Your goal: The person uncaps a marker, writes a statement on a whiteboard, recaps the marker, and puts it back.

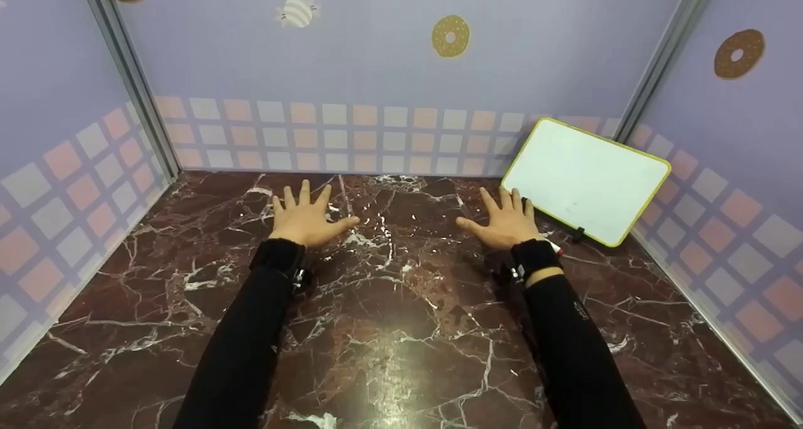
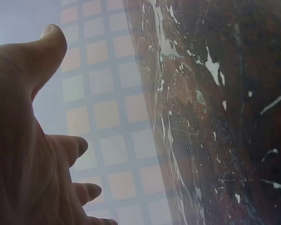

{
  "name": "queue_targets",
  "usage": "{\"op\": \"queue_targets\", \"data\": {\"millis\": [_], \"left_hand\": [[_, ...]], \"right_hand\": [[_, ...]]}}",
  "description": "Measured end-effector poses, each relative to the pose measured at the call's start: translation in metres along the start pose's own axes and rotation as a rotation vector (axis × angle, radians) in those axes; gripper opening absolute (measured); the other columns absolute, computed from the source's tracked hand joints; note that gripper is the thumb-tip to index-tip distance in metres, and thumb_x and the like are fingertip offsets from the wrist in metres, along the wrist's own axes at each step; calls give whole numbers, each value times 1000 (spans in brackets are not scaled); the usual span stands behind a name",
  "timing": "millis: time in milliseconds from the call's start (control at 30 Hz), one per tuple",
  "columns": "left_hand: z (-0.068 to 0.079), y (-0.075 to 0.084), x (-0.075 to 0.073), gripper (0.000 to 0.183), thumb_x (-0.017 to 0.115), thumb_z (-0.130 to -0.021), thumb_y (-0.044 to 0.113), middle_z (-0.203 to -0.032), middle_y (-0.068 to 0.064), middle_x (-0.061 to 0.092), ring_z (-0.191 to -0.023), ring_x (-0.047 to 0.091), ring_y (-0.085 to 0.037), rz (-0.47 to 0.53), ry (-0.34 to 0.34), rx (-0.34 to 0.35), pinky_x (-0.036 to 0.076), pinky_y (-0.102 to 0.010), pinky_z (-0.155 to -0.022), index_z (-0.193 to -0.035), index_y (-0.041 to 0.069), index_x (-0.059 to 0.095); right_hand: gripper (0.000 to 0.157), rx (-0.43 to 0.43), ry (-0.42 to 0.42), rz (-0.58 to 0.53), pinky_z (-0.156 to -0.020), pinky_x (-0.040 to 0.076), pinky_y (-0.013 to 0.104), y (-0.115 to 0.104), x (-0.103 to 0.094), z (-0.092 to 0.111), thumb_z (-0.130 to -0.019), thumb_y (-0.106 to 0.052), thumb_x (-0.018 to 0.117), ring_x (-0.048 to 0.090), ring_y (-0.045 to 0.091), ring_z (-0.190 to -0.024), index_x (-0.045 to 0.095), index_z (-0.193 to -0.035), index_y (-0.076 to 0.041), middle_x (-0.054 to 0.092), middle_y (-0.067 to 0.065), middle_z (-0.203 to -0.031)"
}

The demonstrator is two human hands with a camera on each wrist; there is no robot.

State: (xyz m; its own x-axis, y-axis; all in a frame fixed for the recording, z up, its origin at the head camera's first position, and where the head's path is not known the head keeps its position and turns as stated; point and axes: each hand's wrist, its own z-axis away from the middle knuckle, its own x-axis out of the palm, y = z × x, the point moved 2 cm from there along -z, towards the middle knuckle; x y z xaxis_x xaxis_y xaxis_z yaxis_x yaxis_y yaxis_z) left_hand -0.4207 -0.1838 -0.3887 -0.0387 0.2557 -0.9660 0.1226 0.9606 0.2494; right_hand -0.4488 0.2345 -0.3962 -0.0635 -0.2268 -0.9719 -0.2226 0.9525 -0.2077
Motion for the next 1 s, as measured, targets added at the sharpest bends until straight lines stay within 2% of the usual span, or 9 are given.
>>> {"op": "queue_targets", "data": {"millis": [267,433,600,733,833,1000], "left_hand": [[-17,2,3,121,30,-96,99,-180,-33,-1,-165,-2,-60,69,0,14,-4,-71,-132,-180,16,6],[-35,10,4,115,34,-102,91,-180,-33,11,-167,11,-54,114,47,31,9,-69,-134,-179,9,10],[-49,19,2,105,43,-109,79,-178,-31,25,-163,28,-50,207,94,63,22,-67,-132,-177,3,19],[-57,25,1,99,45,-111,74,-177,-28,30,-163,32,-47,292,103,65,27,-66,-131,-176,3,24],[-60,30,5,99,47,-111,73,-179,-27,28,-165,29,-45,341,77,73,26,-66,-132,-176,3,22],[-65,48,13,98,50,-111,70,-179,-26,29,-164,31,-44,357,21,102,28,-63,-132,-177,5,20]], "right_hand": [[115,26,39,23,-130,-11,73,21,-6,-9,-99,-95,34,-8,56,-167,12,-180,-16,7,33,-181],[116,43,81,48,-128,-13,75,47,-17,-13,-100,-95,32,-9,59,-165,17,-179,-12,4,36,-180],[109,67,119,50,-127,-11,79,73,-32,-11,-105,-88,32,-8,63,-163,19,-178,-8,3,39,-178],[105,88,138,19,-126,-9,80,91,-39,-9,-108,-84,35,-6,64,-163,20,-177,-6,4,41,-178],[105,93,153,-9,-127,-3,81,106,-39,-9,-109,-81,37,-1,66,-162,22,-176,-2,6,43,-176],[102,84,209,-44,-124,16,82,132,-39,-7,-112,-75,41,14,68,-157,25,-173,5,15,47,-170]]}}
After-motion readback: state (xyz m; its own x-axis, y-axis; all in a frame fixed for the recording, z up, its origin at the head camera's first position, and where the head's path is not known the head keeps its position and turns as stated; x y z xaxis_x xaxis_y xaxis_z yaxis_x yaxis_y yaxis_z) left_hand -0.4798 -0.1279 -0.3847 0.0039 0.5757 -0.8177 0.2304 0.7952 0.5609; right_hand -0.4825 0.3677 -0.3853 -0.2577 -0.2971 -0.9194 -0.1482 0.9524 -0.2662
